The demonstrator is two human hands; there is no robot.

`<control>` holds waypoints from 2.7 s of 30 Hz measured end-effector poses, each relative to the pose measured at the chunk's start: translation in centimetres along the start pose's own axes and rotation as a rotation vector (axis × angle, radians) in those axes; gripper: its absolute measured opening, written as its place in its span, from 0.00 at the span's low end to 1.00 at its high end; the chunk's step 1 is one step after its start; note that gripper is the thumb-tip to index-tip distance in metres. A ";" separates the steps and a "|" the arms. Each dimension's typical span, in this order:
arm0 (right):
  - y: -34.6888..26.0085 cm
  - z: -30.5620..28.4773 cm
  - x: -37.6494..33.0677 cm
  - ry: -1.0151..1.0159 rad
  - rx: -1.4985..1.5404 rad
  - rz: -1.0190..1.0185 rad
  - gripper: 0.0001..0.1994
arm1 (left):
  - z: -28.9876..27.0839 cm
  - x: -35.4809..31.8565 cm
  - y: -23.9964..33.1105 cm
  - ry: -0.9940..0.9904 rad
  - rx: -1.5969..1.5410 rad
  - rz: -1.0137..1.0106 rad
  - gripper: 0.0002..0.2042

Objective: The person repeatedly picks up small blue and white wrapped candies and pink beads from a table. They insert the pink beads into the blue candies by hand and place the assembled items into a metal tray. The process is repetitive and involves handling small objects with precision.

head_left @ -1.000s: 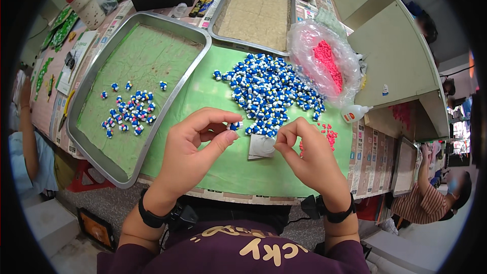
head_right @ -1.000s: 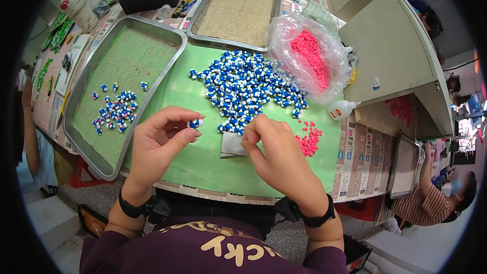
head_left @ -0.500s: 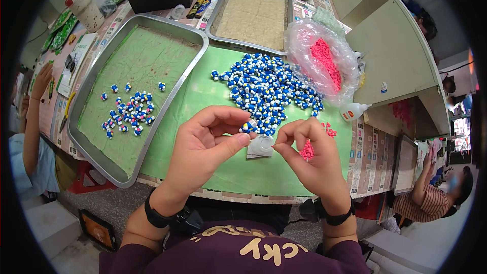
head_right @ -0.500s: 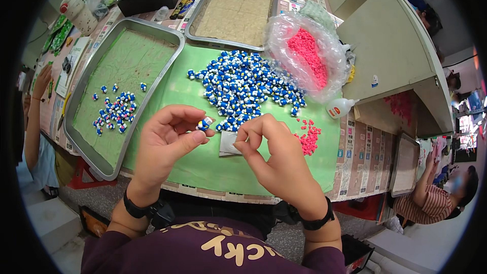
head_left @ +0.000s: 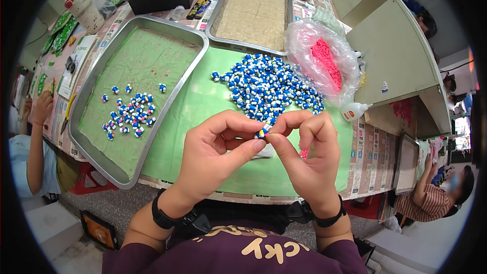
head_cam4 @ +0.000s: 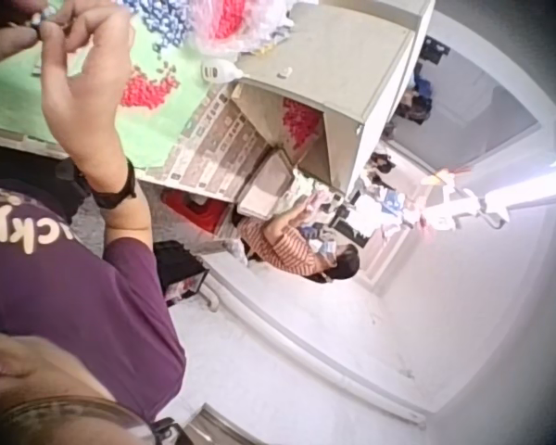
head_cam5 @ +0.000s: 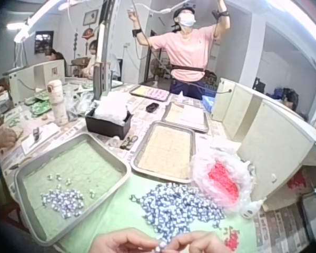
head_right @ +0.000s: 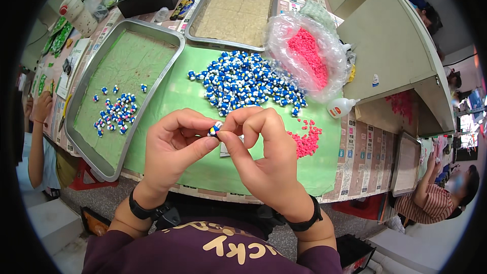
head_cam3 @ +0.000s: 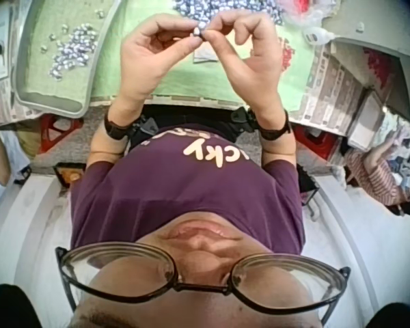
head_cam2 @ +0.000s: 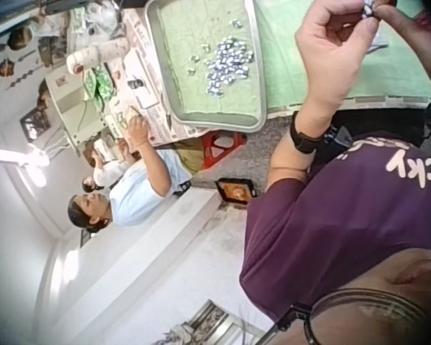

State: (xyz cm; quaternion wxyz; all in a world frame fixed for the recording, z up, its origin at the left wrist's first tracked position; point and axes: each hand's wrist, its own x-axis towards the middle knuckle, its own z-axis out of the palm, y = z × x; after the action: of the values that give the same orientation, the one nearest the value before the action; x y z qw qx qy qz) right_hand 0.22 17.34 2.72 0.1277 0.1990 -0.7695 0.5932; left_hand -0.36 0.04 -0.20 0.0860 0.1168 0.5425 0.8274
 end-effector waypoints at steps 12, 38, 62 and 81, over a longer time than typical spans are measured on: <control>0.8 -3.2 -0.1 -0.038 -0.006 0.127 0.20 | -0.8 -0.5 1.1 -0.014 0.506 0.282 0.08; 6.8 -8.1 -2.1 -0.217 -0.777 0.311 0.07 | -1.8 1.6 -1.5 -0.280 1.099 0.198 0.12; 1.5 -4.1 -0.9 -0.127 -0.052 0.172 0.12 | -1.8 0.5 1.3 -0.139 0.320 -0.090 0.08; -0.2 -2.4 -1.2 -0.211 -0.276 -0.262 0.14 | -0.5 0.5 1.0 -0.328 0.219 -0.171 0.06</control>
State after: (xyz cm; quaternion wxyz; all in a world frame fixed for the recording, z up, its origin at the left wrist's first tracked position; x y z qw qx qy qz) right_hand 1.25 19.79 3.00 0.1486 0.3390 -0.8200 0.4365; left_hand -0.95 -0.68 0.52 0.2299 0.2119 0.6159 0.7231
